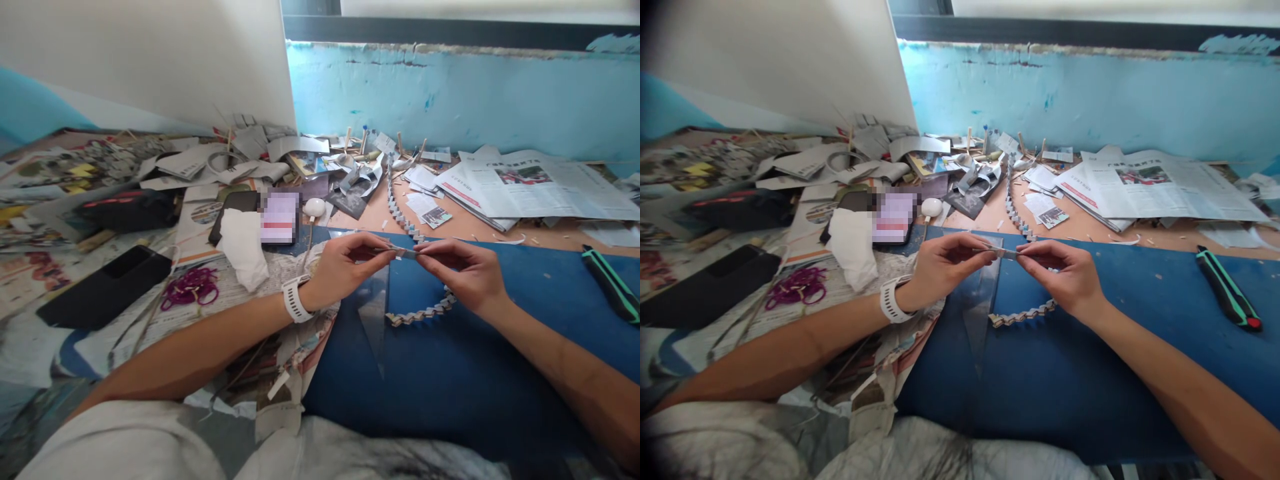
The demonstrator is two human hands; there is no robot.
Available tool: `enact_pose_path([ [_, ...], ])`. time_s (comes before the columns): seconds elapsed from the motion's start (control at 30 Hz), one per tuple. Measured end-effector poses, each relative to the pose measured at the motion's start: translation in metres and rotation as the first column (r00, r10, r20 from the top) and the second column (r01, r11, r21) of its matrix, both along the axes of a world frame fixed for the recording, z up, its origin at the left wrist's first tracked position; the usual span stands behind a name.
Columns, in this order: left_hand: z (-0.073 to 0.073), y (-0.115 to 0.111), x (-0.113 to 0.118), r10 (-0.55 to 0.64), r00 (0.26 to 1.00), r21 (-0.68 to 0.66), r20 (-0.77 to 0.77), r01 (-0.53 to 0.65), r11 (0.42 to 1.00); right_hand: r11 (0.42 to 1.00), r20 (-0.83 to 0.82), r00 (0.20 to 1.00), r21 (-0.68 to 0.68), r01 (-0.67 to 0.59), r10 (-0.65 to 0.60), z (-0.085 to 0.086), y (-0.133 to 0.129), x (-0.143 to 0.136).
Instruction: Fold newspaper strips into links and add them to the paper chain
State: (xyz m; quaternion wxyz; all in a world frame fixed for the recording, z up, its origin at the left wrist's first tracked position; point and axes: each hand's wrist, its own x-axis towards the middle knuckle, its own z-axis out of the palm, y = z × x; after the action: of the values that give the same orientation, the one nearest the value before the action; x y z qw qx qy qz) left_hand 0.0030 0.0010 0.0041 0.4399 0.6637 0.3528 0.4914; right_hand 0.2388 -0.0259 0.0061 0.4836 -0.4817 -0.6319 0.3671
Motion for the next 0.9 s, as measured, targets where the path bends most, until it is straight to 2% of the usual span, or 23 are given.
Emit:
enact_pose_path([
  [0.13, -0.0039, 0.0015, 0.0008, 0.01, 0.999, -0.042, 0.052, -0.008, 0.999, 1.0, -0.069, 0.998, -0.031, -0.004, 0.002, -0.0012, 0.0013, 0.0],
  [0.33, -0.0024, 0.0016, 0.0004, -0.019, 0.998, -0.095, 0.056, 0.024, 0.995, 0.997, -0.05, 0.996, 0.034, -0.068, 0.07, -0.0009, 0.0017, 0.0017],
  [0.5, -0.0002, 0.0002, 0.0005, -0.042, 0.996, -0.098, 0.073, 0.05, 0.994, 0.999, -0.035, 0.999, 0.037, -0.021, 0.023, 0.0001, 0.0022, 0.0012],
  [0.7, -0.0005, 0.0009, 0.0001, -0.013, 1.0, -0.118, 0.016, 0.015, 0.993, 0.999, -0.057, 0.998, -0.002, 0.033, -0.033, -0.0015, 0.0036, 0.0005],
  [0.9, -0.0051, 0.0033, 0.0005, -0.053, 0.996, -0.105, 0.075, 0.061, 0.993, 0.998, -0.04, 0.998, 0.011, 0.059, -0.058, -0.0044, 0.0033, 0.0003],
])
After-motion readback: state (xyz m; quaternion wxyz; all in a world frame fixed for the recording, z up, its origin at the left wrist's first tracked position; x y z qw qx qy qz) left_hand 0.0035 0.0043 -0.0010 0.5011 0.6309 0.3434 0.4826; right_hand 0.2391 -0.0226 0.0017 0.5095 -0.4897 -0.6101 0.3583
